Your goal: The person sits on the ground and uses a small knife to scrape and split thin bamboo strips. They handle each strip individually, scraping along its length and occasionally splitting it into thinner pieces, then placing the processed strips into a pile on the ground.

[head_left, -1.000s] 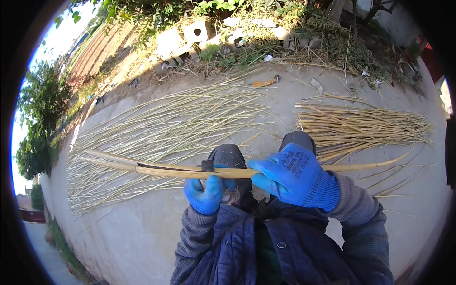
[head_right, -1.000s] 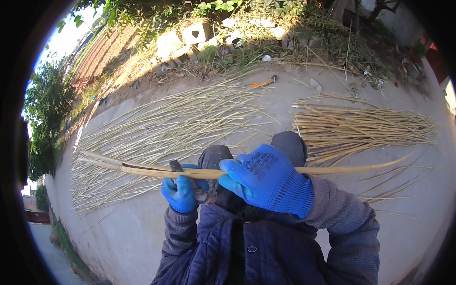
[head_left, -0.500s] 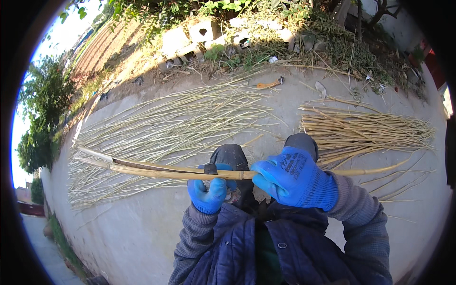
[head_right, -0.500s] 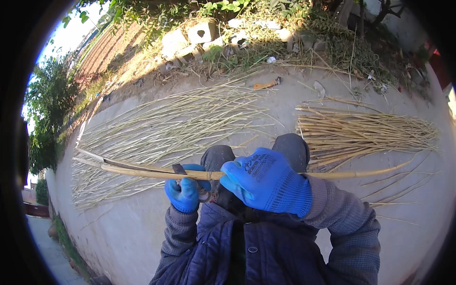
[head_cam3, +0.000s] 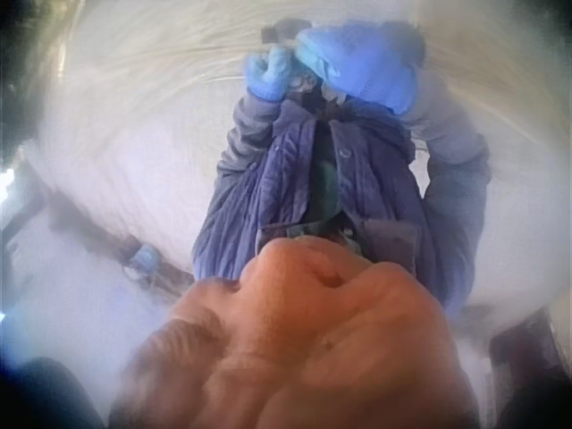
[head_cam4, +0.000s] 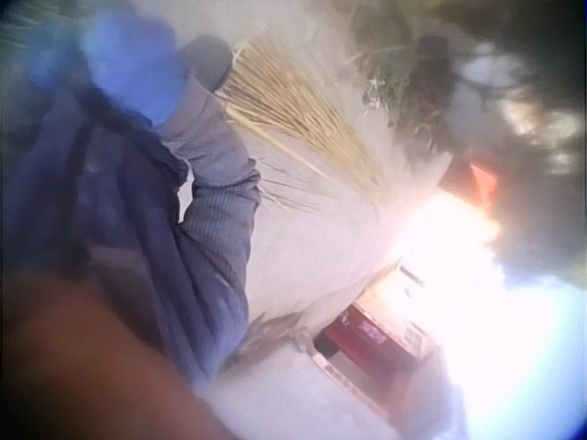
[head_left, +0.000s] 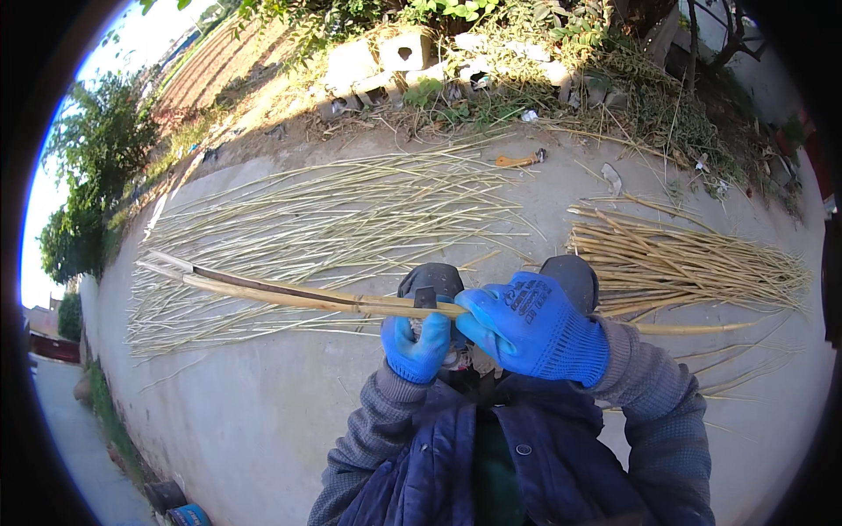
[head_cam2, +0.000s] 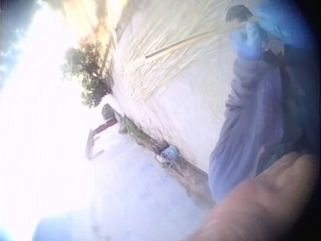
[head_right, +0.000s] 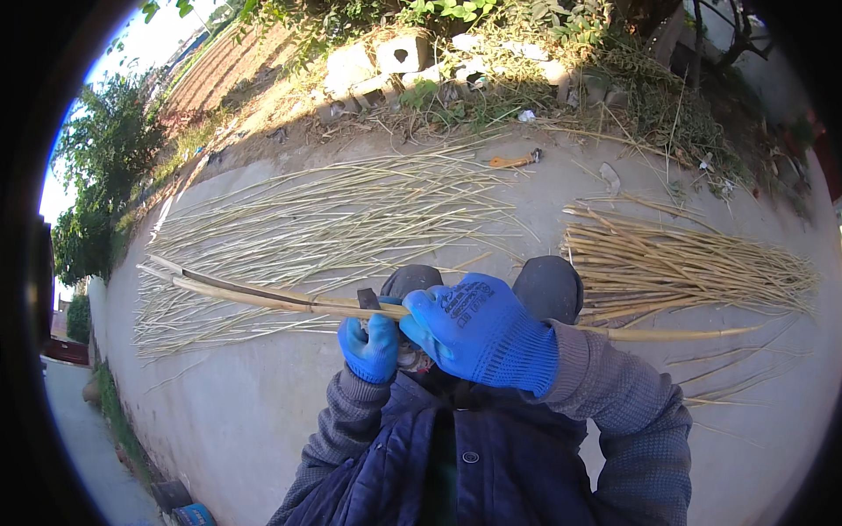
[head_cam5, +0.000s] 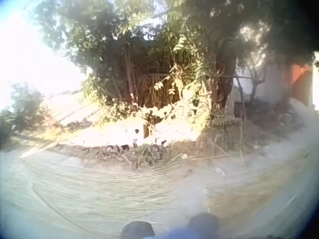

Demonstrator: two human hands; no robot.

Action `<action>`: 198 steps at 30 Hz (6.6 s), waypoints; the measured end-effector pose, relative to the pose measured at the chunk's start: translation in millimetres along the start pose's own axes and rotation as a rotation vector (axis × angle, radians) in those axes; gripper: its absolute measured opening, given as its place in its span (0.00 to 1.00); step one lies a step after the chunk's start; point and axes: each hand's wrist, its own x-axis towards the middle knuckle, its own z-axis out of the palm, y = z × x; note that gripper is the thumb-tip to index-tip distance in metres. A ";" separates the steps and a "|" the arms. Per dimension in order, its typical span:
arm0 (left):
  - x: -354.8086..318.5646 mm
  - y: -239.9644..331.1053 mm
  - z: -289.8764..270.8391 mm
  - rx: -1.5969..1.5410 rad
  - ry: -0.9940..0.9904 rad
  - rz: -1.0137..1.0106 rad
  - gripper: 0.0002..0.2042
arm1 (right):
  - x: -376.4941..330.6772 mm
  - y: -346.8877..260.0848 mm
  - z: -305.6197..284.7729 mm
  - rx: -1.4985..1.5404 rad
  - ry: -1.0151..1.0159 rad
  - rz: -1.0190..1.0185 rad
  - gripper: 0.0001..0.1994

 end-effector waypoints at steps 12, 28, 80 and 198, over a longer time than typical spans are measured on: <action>4.9 6.8 -11.2 -0.035 -0.066 0.058 0.16 | 1.9 -5.6 -8.3 0.041 -0.087 0.042 0.10; -13.1 -1.3 -14.9 -0.198 0.032 -0.205 0.11 | -3.6 -4.1 -0.2 0.189 -0.081 0.149 0.10; -1.3 33.2 -37.4 -0.346 0.494 -0.037 0.30 | -23.1 -20.5 -15.3 0.206 -0.228 0.221 0.13; -91.4 -77.5 -105.9 -0.745 1.035 -0.184 0.21 | 65.9 -50.7 111.1 0.023 -0.604 0.038 0.08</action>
